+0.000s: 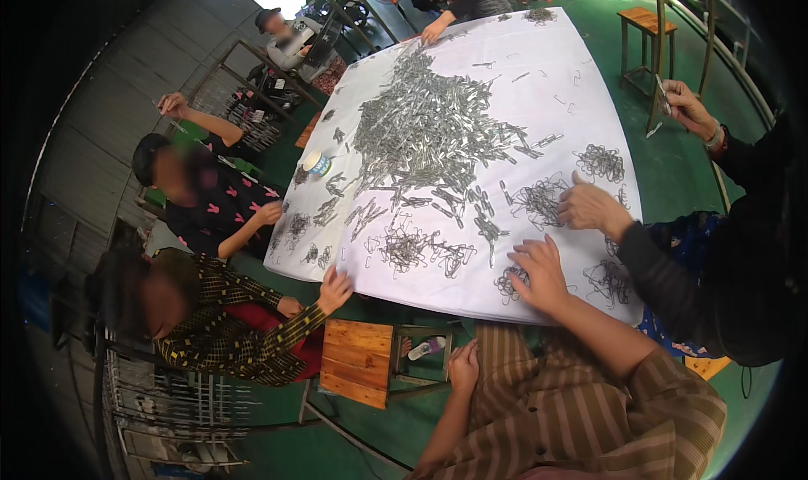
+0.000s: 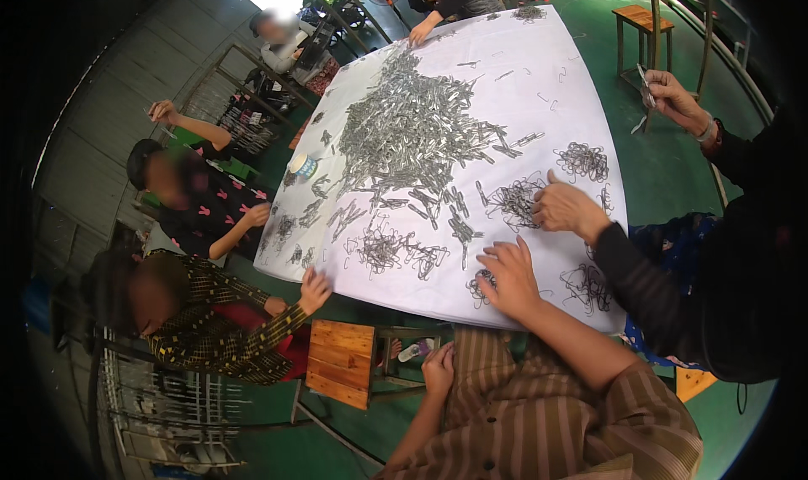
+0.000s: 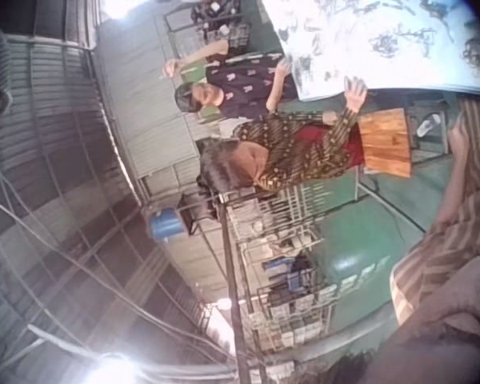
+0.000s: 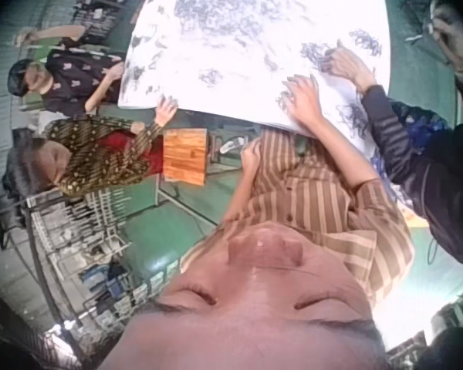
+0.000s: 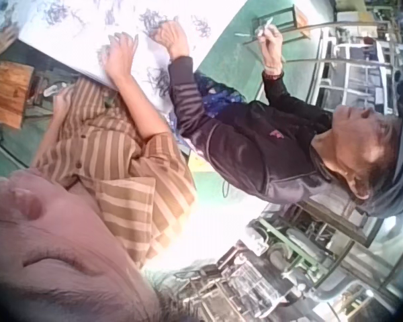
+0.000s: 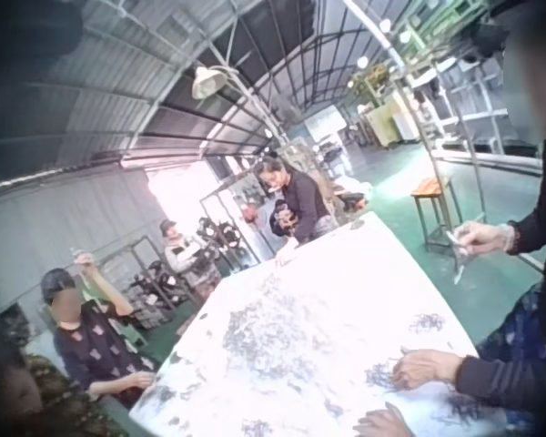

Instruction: The person sits at a table with several others and uses their hands to pick up small metal clips and wire pieces, then connects them together. The person places the assembled units on the table surface. Other people at the table perform similar actions.

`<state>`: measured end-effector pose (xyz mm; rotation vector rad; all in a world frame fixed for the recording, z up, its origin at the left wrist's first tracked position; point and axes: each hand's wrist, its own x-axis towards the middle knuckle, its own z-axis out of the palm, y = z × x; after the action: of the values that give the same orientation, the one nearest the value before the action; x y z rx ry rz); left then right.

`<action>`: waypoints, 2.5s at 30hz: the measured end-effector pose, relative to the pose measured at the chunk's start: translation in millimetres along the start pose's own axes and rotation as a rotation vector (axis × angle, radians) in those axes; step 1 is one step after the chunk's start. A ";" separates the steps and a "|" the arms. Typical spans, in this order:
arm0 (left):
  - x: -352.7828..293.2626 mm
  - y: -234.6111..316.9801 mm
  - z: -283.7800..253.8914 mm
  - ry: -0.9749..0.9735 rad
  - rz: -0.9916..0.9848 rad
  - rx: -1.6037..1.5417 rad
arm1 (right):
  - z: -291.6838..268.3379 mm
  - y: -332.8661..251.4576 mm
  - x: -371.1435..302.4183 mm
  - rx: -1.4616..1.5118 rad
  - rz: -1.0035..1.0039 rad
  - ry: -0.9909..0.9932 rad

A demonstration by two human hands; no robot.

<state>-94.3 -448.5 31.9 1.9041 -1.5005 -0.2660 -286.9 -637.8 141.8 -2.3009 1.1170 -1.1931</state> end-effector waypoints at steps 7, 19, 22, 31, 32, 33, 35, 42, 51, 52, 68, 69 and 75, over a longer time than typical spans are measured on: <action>8.0 30.9 2.2 -0.010 0.147 -0.061 | 38.0 19.8 47.0 -0.081 0.110 -0.032; 0.6 40.4 17.5 -0.148 0.259 -0.060 | 82.3 38.1 73.7 -0.226 0.142 -0.180; 0.9 34.9 21.9 -0.171 0.237 -0.063 | 79.2 38.8 73.8 -0.201 0.140 -0.167; 4.7 36.8 21.4 -0.193 0.192 -0.118 | 70.2 48.7 73.3 -0.046 0.276 -0.071; 5.3 37.5 20.3 -0.196 0.187 -0.120 | 67.9 48.7 73.5 -0.021 0.288 -0.059; 5.1 37.8 19.9 -0.199 0.183 -0.122 | 65.9 48.6 73.6 0.004 0.301 -0.046; 5.1 35.4 20.5 -0.190 0.193 -0.119 | 63.1 47.5 73.9 0.029 0.320 -0.039; 4.7 31.3 23.3 -0.225 0.180 -0.135 | 63.3 59.6 71.0 0.101 0.326 0.024; 5.7 27.6 25.0 -0.085 0.213 -0.155 | 36.7 35.5 65.7 0.600 0.553 -0.069; 10.3 35.3 21.6 -0.072 0.198 -0.187 | 31.4 32.3 61.0 0.707 0.594 -0.100; 86.3 149.3 -50.5 -0.377 -0.059 -0.659 | -33.9 -27.8 2.3 1.035 0.606 -0.253; 86.6 153.0 -51.4 -0.384 -0.045 -0.647 | -36.0 -30.8 1.9 1.044 0.623 -0.254; 87.6 158.4 -53.3 -0.384 -0.017 -0.607 | -36.8 -35.2 -3.8 0.886 0.470 -0.225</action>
<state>-160.7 -523.4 191.8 1.4205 -1.4194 -1.0183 -300.0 -609.6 182.4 -1.3607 0.7539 -0.9371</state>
